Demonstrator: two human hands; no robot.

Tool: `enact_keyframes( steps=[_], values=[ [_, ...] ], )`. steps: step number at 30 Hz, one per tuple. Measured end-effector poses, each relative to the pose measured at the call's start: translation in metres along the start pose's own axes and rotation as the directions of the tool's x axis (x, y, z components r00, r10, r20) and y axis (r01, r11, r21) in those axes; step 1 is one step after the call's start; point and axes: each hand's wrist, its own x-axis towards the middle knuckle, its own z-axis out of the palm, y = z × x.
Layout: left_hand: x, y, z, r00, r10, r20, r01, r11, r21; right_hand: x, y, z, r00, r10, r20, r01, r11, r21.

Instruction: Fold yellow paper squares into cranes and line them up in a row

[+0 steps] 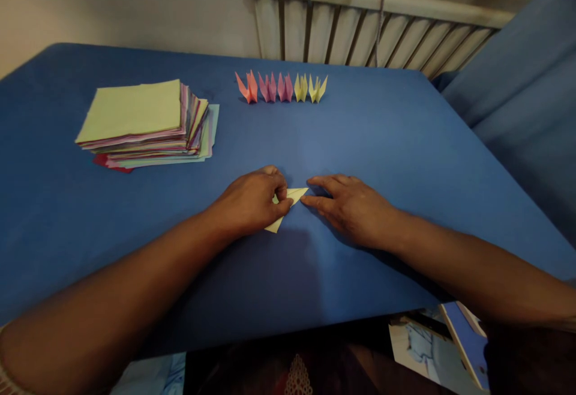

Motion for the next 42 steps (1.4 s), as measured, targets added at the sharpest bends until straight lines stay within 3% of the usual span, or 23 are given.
enact_keyframes(
  steps=[13, 17, 21, 25, 31, 42],
  values=[
    [0.0, -0.006, 0.003, 0.998, 0.022, -0.062, -0.017, 0.997, 0.069, 0.002, -0.001, 0.001, 0.999, 0.024, -0.026, -0.024, 1.0, -0.007],
    [-0.001, -0.005, 0.005, 0.988, 0.106, -0.114, -0.084, 0.981, 0.176, 0.002, -0.004, 0.002, 0.999, 0.029, -0.015, -0.029, 1.0, 0.001],
    [-0.004, 0.006, 0.001, 0.988, 0.148, -0.045, -0.122, 0.924, 0.363, 0.003, -0.004, 0.002, 0.999, 0.039, 0.006, -0.039, 0.999, -0.007],
    [-0.004, 0.013, -0.002, 0.989, 0.149, 0.009, -0.138, 0.893, 0.428, 0.003, -0.005, 0.0, 0.999, 0.049, 0.018, -0.049, 0.999, -0.008],
    [-0.003, 0.009, -0.001, 0.982, 0.181, 0.05, -0.185, 0.883, 0.432, 0.003, -0.007, -0.002, 0.998, 0.059, 0.017, -0.058, 0.998, -0.015],
    [-0.007, 0.001, 0.002, 0.97, 0.244, 0.011, -0.231, 0.901, 0.367, 0.003, -0.007, -0.003, 0.999, 0.032, 0.015, -0.032, 0.999, -0.03]
  ],
)
